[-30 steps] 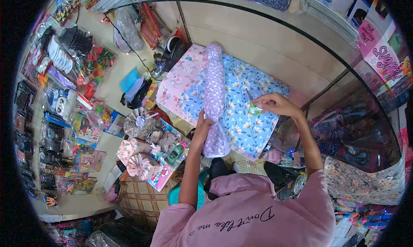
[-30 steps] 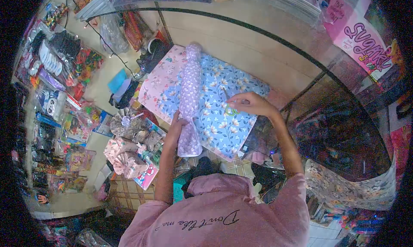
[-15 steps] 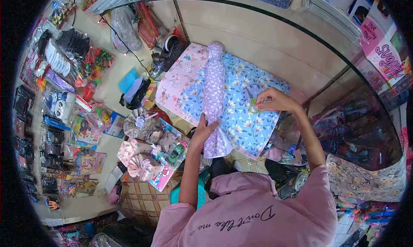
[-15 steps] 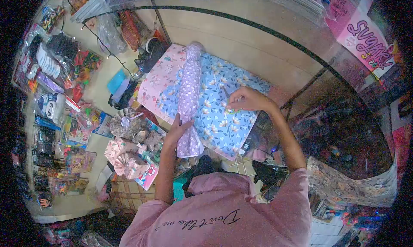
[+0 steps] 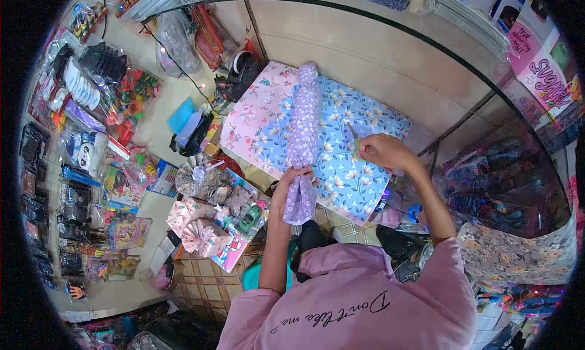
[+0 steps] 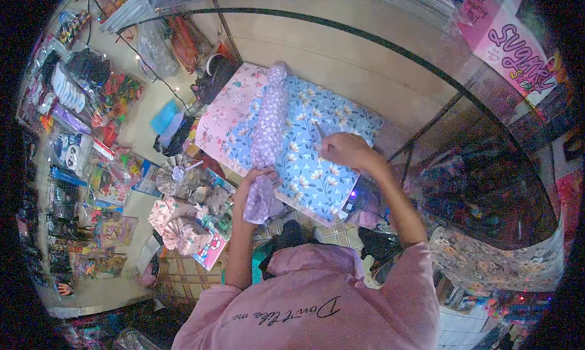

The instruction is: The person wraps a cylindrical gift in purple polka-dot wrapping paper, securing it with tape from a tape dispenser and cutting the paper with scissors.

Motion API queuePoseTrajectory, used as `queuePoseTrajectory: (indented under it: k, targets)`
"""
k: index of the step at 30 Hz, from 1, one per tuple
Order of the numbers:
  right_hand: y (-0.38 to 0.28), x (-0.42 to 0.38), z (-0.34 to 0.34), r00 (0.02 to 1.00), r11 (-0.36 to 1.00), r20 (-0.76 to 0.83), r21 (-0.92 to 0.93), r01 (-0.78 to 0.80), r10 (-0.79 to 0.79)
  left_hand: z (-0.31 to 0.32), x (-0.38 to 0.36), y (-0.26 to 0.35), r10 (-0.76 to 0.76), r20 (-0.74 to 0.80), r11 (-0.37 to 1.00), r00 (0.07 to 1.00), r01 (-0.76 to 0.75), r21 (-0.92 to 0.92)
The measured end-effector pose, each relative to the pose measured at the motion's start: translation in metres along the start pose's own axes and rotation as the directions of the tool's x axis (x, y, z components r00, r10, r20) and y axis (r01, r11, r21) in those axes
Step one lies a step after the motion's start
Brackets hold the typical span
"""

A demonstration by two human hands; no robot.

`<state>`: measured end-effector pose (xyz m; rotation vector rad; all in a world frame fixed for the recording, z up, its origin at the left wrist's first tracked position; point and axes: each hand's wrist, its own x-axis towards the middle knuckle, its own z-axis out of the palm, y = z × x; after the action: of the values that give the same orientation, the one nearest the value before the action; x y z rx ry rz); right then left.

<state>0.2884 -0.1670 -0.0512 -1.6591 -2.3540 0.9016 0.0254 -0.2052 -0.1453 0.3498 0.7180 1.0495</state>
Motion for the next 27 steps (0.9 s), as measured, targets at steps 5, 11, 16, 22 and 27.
queuePoseTrajectory:
  k: [5,11,16,22,27]
  targets:
    - [0.018,0.004,0.019,0.998,0.992,0.038,-0.110,0.056,-0.052,0.005,0.001,-0.006,-0.021,-0.072,0.997,0.997,0.016,-0.072]
    - [0.018,0.009,0.028,0.987,0.983,0.158,-0.182,-0.008,0.037,-0.004,0.012,-0.009,-0.115,0.214,0.952,0.970,0.169,-0.257]
    - [0.011,0.015,0.044,0.999,0.907,0.047,-0.420,0.013,0.007,-0.006,0.014,-0.015,-0.137,0.132,0.958,0.982,0.165,-0.234]
    - [0.006,0.018,0.046,0.995,0.905,0.038,-0.413,0.104,-0.097,-0.005,0.009,-0.014,-0.125,0.075,0.968,0.989,0.138,-0.211]
    - [0.014,0.015,0.038,0.941,0.923,-0.012,-0.201,0.328,-0.338,-0.007,0.009,-0.015,-0.110,0.068,0.973,0.992,0.122,-0.194]
